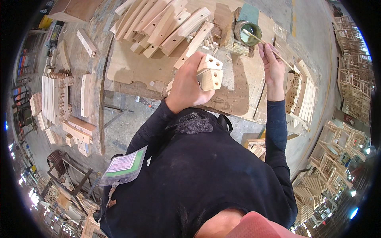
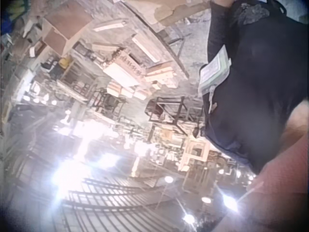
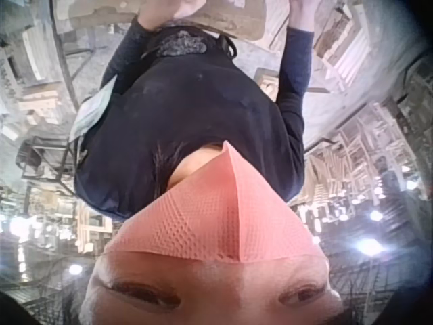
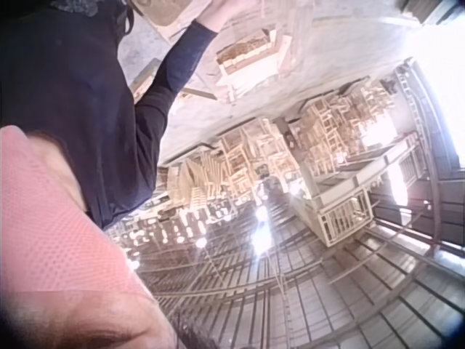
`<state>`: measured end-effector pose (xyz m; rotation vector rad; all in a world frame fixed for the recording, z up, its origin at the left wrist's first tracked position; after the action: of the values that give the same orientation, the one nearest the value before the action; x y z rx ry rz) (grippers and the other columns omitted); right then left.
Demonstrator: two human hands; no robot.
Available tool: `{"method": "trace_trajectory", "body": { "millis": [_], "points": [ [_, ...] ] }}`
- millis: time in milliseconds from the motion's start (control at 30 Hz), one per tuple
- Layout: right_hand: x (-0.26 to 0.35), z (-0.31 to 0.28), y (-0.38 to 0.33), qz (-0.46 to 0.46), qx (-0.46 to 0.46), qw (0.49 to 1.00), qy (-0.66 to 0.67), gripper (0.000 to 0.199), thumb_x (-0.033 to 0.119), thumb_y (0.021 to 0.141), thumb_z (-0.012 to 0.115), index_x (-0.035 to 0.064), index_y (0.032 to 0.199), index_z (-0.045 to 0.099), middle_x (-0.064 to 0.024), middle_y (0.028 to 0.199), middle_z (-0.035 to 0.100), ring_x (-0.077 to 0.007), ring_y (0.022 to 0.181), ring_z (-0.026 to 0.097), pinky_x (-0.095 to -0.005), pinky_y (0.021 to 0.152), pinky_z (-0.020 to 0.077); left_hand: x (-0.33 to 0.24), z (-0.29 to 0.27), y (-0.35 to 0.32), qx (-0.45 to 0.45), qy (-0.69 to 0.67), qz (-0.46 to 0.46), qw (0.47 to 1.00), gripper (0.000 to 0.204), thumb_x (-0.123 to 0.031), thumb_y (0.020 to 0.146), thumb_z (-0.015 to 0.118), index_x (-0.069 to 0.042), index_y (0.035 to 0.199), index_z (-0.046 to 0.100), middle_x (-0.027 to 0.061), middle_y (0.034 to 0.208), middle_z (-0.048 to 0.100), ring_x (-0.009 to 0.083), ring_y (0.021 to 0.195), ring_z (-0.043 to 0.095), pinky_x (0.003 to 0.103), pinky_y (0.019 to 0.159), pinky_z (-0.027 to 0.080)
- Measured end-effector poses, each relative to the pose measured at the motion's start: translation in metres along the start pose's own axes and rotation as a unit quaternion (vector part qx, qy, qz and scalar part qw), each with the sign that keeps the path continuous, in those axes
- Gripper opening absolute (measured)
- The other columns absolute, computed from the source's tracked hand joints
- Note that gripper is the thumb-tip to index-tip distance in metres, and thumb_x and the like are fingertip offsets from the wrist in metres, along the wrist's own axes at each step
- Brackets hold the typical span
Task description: The person applies glue into holes on small wooden pieces using a thin stick, then inserts wooden dowels into the glued holes. The person repeats this process for multiple pieces, handling them one at a time.
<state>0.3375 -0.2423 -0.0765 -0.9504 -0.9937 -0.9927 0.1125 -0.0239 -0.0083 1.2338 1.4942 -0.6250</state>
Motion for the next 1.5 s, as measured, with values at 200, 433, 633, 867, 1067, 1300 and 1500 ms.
{"method": "trace_trajectory", "body": {
  "millis": [200, 433, 633, 867, 1067, 1300, 1500],
  "points": [
    [0.003, -0.004, 0.006, 0.031, -0.022, 0.999, -0.023, 0.018, 0.012, 0.097, 0.065, -0.0010, 0.109, 0.065, -0.0193, 0.113, 0.070, -0.0262, 0.103, 0.071, -0.0332, 0.089, 0.0594, 0.002, -0.002, -0.001, 0.008, -0.008, -0.017, 1.000, 0.060, -0.007, 0.058, 0.082, -0.003, 0.110, 0.050, 0.0201, 0.099, 0.063, 0.0430, 0.094, 0.062, 0.043, 0.080, 0.050],
    [0.082, 0.032, -0.040, -0.088, 0.035, 0.992, -0.084, 0.021, 0.015, 0.100, 0.062, -0.0023, 0.112, 0.062, -0.0204, 0.107, 0.071, -0.0269, 0.098, 0.072, -0.0328, 0.083, 0.0594, -0.002, -0.001, -0.001, 0.007, -0.008, -0.011, 1.000, 0.058, -0.008, 0.059, 0.081, -0.004, 0.110, 0.052, 0.0196, 0.099, 0.063, 0.0418, 0.094, 0.062, 0.043, 0.080, 0.051],
    [0.139, 0.106, -0.127, -0.186, 0.221, 0.930, -0.226, 0.013, 0.011, 0.102, 0.057, 0.0004, 0.107, 0.052, -0.0213, 0.098, 0.071, -0.0271, 0.093, 0.073, -0.0345, 0.077, 0.0600, -0.011, 0.000, 0.000, 0.010, 0.006, 0.007, 1.000, 0.055, -0.006, 0.061, 0.080, -0.004, 0.109, 0.054, 0.0171, 0.096, 0.064, 0.0362, 0.091, 0.063, 0.039, 0.079, 0.051],
    [0.141, 0.121, -0.150, -0.197, 0.264, 0.914, -0.238, 0.015, 0.006, 0.099, 0.060, -0.0002, 0.106, 0.049, -0.0203, 0.097, 0.070, -0.0284, 0.094, 0.073, -0.0339, 0.079, 0.0604, -0.035, 0.001, 0.001, 0.020, 0.036, 0.053, 0.998, 0.050, -0.006, 0.065, 0.081, -0.003, 0.108, 0.055, 0.0158, 0.092, 0.064, 0.0332, 0.085, 0.066, 0.034, 0.076, 0.051],
    [0.140, 0.127, -0.154, -0.215, 0.273, 0.899, -0.265, 0.016, 0.003, 0.097, 0.063, -0.0004, 0.105, 0.049, -0.0194, 0.095, 0.070, -0.0271, 0.094, 0.073, -0.0332, 0.080, 0.0596, -0.040, 0.001, 0.000, 0.018, 0.045, 0.061, 0.997, 0.047, -0.007, 0.066, 0.081, -0.003, 0.106, 0.055, 0.0169, 0.090, 0.064, 0.0355, 0.083, 0.065, 0.035, 0.074, 0.051],
    [0.139, 0.131, -0.158, -0.237, 0.282, 0.885, -0.285, 0.016, 0.001, 0.096, 0.063, 0.0000, 0.104, 0.049, -0.0185, 0.094, 0.070, -0.0261, 0.093, 0.073, -0.0324, 0.079, 0.0591, -0.042, -0.001, 0.000, 0.014, 0.042, 0.063, 0.997, 0.046, -0.008, 0.066, 0.081, -0.004, 0.104, 0.056, 0.0164, 0.089, 0.063, 0.0358, 0.083, 0.065, 0.036, 0.074, 0.050],
    [0.140, 0.130, -0.158, -0.225, 0.282, 0.893, -0.270, 0.016, 0.004, 0.098, 0.062, -0.0003, 0.105, 0.048, -0.0203, 0.094, 0.071, -0.0252, 0.091, 0.073, -0.0317, 0.079, 0.0591, -0.042, 0.000, 0.000, 0.028, 0.051, 0.055, 0.997, 0.047, -0.007, 0.065, 0.081, -0.004, 0.105, 0.056, 0.0160, 0.092, 0.063, 0.0348, 0.084, 0.065, 0.036, 0.075, 0.050]
  ]
}}
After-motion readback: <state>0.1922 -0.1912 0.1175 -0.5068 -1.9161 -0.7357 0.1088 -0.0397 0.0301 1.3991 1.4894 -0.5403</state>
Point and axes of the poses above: each hand's wrist, its own y-axis towards the middle knuckle, its own z-axis out of the palm, x = y × z, the point moved 9 cm from there along y, towards the middle knuckle
